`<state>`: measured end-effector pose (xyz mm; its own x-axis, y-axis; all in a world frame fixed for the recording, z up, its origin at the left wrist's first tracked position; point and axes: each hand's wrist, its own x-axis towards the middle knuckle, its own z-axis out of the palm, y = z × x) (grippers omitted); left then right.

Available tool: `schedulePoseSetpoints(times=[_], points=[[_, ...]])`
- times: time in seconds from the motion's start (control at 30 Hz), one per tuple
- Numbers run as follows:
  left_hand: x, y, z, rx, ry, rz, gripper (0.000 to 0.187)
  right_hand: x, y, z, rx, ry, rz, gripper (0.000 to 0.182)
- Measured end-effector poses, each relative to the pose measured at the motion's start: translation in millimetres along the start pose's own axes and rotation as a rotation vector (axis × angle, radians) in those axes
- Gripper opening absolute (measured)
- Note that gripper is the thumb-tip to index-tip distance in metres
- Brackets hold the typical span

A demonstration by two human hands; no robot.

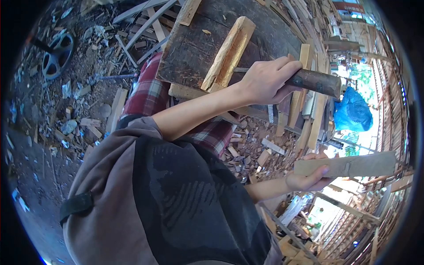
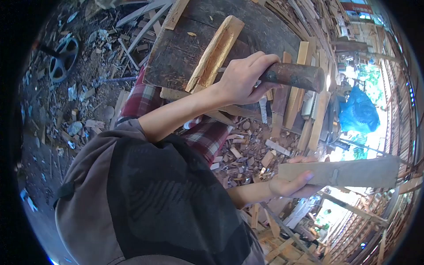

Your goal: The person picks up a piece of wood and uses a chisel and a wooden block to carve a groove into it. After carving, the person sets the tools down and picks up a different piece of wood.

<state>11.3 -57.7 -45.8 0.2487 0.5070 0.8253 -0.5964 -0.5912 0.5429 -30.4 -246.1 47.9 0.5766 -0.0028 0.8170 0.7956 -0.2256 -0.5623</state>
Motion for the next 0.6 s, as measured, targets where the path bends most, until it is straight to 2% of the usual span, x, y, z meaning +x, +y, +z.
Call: schedulePoseSetpoints(times=[0.2, 0.37, 0.4, 0.53, 0.6], points=[[2, -3, 1, 0.002, -0.031, -0.025, 0.048, -3, 10, -10, 0.028, 0.000, 0.046, 0.062], [3, -9, 4, 0.038, -0.003, 0.006, 0.049, -8, 14, -15, -0.167, -0.065, 0.117, 0.052], [0, -7, 4, 0.001, -0.062, -0.062, 0.048, -7, 13, -13, -0.168, -0.076, 0.131, 0.050], [-1, -5, 8, 0.034, -0.103, 0.000, 0.047, -4, 4, -9, -0.078, -0.149, 0.216, 0.040], [-2, -4, 10, 0.041, -0.128, -0.013, 0.046, 1, 6, -11, -0.086, -0.161, 0.142, 0.041]])
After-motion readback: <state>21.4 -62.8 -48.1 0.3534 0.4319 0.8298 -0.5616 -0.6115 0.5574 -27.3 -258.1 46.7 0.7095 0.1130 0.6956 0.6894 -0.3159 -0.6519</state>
